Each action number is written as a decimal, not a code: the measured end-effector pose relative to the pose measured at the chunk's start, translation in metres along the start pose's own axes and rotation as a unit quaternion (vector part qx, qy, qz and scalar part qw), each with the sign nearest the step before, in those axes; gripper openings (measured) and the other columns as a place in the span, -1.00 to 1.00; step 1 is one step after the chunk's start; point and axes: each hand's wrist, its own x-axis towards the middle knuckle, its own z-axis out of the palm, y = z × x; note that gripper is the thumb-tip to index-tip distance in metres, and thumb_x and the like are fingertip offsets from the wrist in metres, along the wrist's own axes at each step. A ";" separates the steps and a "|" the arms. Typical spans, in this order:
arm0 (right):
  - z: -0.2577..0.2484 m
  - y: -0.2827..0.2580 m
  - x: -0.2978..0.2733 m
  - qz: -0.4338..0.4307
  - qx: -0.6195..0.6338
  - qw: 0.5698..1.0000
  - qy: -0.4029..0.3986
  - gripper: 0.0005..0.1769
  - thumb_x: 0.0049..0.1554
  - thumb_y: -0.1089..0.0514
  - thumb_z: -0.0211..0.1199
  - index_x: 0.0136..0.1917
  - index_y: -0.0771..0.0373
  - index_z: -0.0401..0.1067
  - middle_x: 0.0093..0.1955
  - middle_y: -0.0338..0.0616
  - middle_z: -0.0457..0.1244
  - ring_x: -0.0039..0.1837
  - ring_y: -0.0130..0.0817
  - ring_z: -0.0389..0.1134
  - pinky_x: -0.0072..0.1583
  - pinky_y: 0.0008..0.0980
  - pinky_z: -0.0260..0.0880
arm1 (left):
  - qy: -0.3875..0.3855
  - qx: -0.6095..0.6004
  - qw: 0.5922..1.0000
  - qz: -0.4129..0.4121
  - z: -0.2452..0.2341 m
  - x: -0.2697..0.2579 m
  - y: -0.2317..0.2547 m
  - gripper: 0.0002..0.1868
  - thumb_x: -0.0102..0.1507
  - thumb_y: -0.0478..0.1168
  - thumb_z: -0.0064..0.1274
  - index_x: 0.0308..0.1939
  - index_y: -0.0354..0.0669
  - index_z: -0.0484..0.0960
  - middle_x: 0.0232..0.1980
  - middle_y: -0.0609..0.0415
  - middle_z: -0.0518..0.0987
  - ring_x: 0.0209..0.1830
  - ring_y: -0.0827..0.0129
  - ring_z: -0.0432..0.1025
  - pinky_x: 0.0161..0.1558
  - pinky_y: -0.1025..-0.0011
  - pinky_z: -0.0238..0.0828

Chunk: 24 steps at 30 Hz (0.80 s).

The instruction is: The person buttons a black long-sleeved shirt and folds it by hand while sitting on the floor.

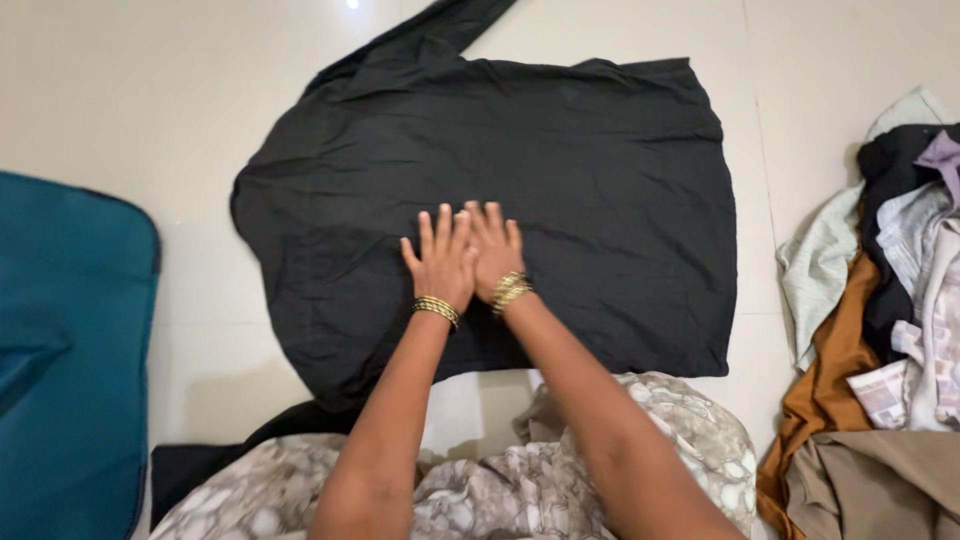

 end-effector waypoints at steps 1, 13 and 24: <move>0.004 -0.002 0.006 -0.041 0.021 0.998 0.038 -0.35 0.25 -0.15 0.08 0.58 -0.05 0.20 0.68 -0.07 -0.09 0.65 0.09 -0.18 0.46 0.32 -0.12 | -0.061 -0.027 0.997 -0.034 0.005 0.006 -0.002 -0.23 0.40 0.31 -0.16 0.63 0.23 0.15 0.72 0.10 -0.04 0.70 0.01 -0.22 0.42 -0.37 -0.30; -0.034 0.211 -0.018 0.200 -0.109 0.974 0.010 -0.18 0.26 -0.42 -0.04 0.64 -0.03 0.06 0.72 -0.10 -0.19 0.69 0.04 -0.30 0.49 0.39 -0.28 | -0.118 0.015 0.980 -0.160 0.010 -0.008 -0.166 -0.16 0.32 0.40 -0.18 0.60 0.19 0.19 0.69 -0.04 -0.05 0.67 -0.06 -0.21 0.43 -0.39 -0.32; -0.073 0.283 -0.114 0.534 -0.043 0.844 -0.039 -0.12 0.24 -0.42 -0.16 0.68 -0.04 -0.18 0.72 -0.05 -0.40 0.68 0.23 -0.53 0.49 0.45 -0.52 | -0.155 0.082 0.941 -0.291 -0.023 -0.066 -0.217 -0.15 0.33 0.38 -0.20 0.60 0.10 0.14 0.65 -0.20 -0.10 0.62 -0.22 -0.29 0.39 -0.42 -0.30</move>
